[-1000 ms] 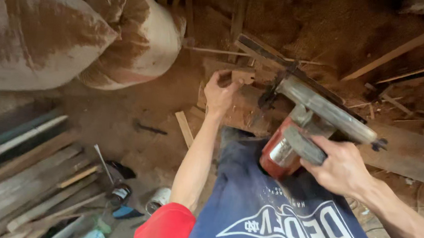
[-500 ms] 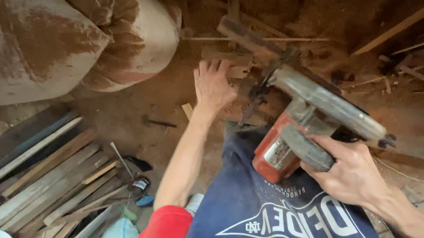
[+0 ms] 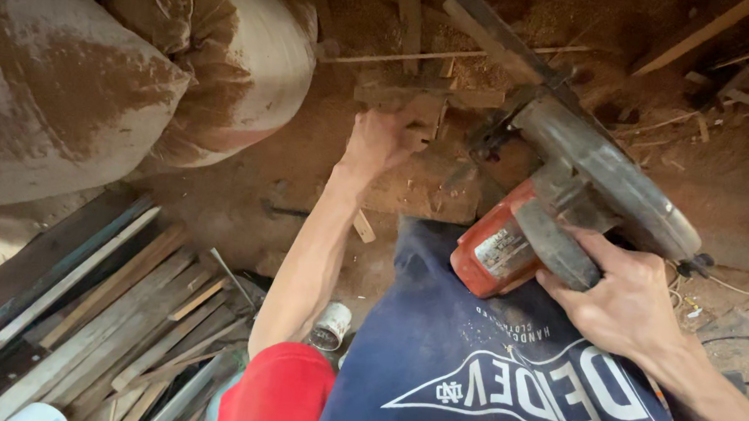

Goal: The person uses a circular saw to cut multiple small wooden planks on a workbench. They position each plank, activate the saw, and make straight cuts, then set the cut pieces aside.

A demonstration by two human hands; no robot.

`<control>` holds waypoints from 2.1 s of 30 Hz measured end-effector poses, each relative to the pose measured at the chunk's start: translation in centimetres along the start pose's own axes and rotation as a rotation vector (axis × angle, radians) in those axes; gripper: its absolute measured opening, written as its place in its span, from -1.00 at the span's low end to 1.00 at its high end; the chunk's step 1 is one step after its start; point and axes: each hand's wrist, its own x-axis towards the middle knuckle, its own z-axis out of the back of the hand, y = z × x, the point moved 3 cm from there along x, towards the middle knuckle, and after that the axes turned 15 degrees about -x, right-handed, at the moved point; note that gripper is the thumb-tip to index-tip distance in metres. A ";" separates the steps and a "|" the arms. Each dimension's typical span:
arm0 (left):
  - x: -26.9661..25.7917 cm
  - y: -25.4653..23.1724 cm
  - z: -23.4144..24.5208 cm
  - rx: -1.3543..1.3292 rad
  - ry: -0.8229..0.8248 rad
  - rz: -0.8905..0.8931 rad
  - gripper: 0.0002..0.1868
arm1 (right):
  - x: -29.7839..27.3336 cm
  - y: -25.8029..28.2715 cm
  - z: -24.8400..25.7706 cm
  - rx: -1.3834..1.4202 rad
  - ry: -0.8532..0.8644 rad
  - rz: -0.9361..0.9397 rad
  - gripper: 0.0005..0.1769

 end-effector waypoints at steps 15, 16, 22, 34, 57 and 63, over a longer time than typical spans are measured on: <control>-6.0 2.1 -3.0 -1.339 -0.395 0.506 -0.36 | 0.7 6.1 -1.8 -0.082 0.224 0.355 -0.26; -6.9 2.3 -3.3 -1.595 -0.530 0.427 -0.40 | 0.7 6.5 -2.4 -0.101 0.272 0.375 -0.25; -14.5 0.0 -4.7 -1.480 -0.299 0.416 -0.29 | 1.0 9.1 -4.6 -0.129 0.340 0.414 -0.30; -11.9 -4.1 -2.6 -0.557 -0.532 0.686 -0.67 | 2.0 10.0 -4.4 -0.166 0.586 0.316 -0.56; -13.0 -0.4 -2.6 -0.621 -0.512 0.551 -0.56 | 2.3 13.0 -5.8 -0.204 0.575 0.311 -0.55; -14.1 3.1 -4.4 -0.625 -0.493 0.496 -0.65 | 2.9 14.4 -6.2 -0.206 0.528 0.301 -0.63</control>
